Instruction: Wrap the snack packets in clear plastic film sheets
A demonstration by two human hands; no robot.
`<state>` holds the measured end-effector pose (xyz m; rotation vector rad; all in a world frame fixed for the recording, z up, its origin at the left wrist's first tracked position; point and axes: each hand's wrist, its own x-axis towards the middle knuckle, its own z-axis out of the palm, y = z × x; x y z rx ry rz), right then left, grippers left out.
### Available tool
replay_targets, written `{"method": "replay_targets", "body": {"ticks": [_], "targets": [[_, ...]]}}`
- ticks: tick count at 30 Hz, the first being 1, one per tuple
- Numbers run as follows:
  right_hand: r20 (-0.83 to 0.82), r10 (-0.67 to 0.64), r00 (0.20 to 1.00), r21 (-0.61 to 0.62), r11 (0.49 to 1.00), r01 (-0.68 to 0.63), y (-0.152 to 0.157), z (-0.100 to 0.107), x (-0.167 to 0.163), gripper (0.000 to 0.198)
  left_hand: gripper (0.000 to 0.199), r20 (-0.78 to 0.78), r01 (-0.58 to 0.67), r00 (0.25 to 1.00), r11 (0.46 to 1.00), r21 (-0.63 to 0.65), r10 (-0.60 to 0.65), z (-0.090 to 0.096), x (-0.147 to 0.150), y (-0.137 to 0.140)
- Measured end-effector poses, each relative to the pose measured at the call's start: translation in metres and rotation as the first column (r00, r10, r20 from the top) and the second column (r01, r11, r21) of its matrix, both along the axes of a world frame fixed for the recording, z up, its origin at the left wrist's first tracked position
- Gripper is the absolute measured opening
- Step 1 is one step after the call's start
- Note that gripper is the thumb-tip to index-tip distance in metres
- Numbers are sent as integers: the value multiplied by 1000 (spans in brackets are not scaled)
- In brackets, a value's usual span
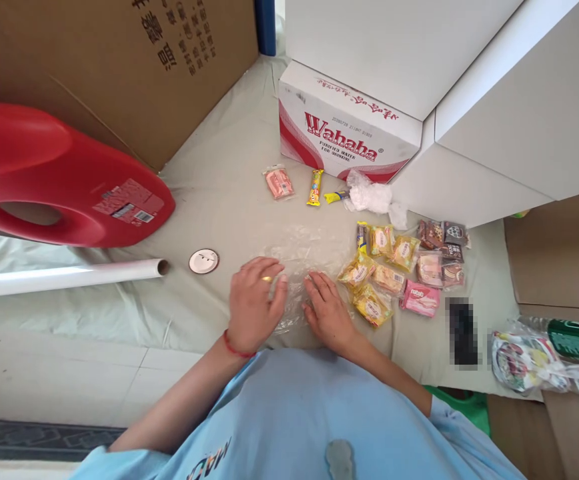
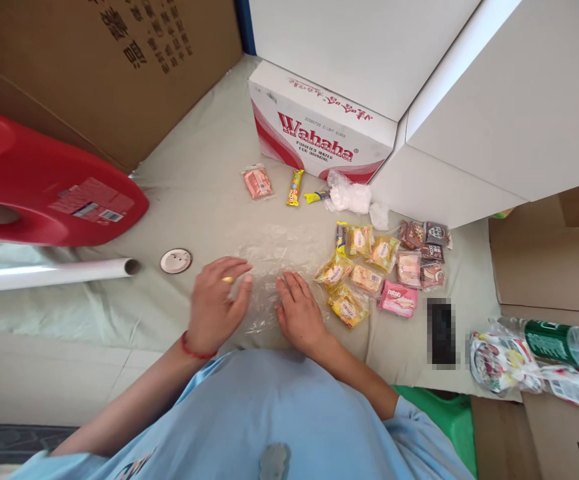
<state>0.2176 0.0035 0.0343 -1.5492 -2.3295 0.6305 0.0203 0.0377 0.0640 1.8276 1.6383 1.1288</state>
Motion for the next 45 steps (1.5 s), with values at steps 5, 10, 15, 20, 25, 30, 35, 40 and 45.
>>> {"method": "replay_targets", "body": {"ticks": [5, 10, 15, 20, 25, 30, 35, 40, 45], "targets": [[103, -28, 994, -63, 997, 35, -2, 0, 14, 60, 48, -133, 42, 989, 984, -173, -66, -53, 5, 21], [80, 74, 994, -167, 984, -60, 2, 20, 39, 47, 57, -290, 102, 944, 976, -191, -155, -66, -16, 17], [103, -44, 994, -120, 991, 57, 90, 57, 10, 40, 58, -502, 110, 841, 972, -206, -202, -60, -15, 14], [211, -195, 958, 64, 981, 186, 210, 41, -68, 61, 58, -551, 112, 813, 980, -167, -187, -64, -15, 15], [261, -265, 928, 126, 963, 240, 253, 2, -117, 61, 58, -563, 107, 807, 983, -152, -175, -64, -16, 15], [302, -203, 931, 128, 977, 172, 224, -2, -97, 40, 57, -560, 125, 806, 981, -150, -188, -63, -17, 16], [113, -122, 986, 87, 990, 112, 179, 22, -47, 39, 57, -550, 122, 816, 982, -142, -181, -63, -16, 16], [-233, 193, 953, 186, 971, -151, 113, 36, -5, 27, 55, -529, 170, 819, 975, -144, -221, -66, -26, 18], [-99, 378, 921, 114, 923, -367, 48, 11, 10, 24, 59, -509, 269, 802, 950, -162, -314, -68, -46, 25]]}}
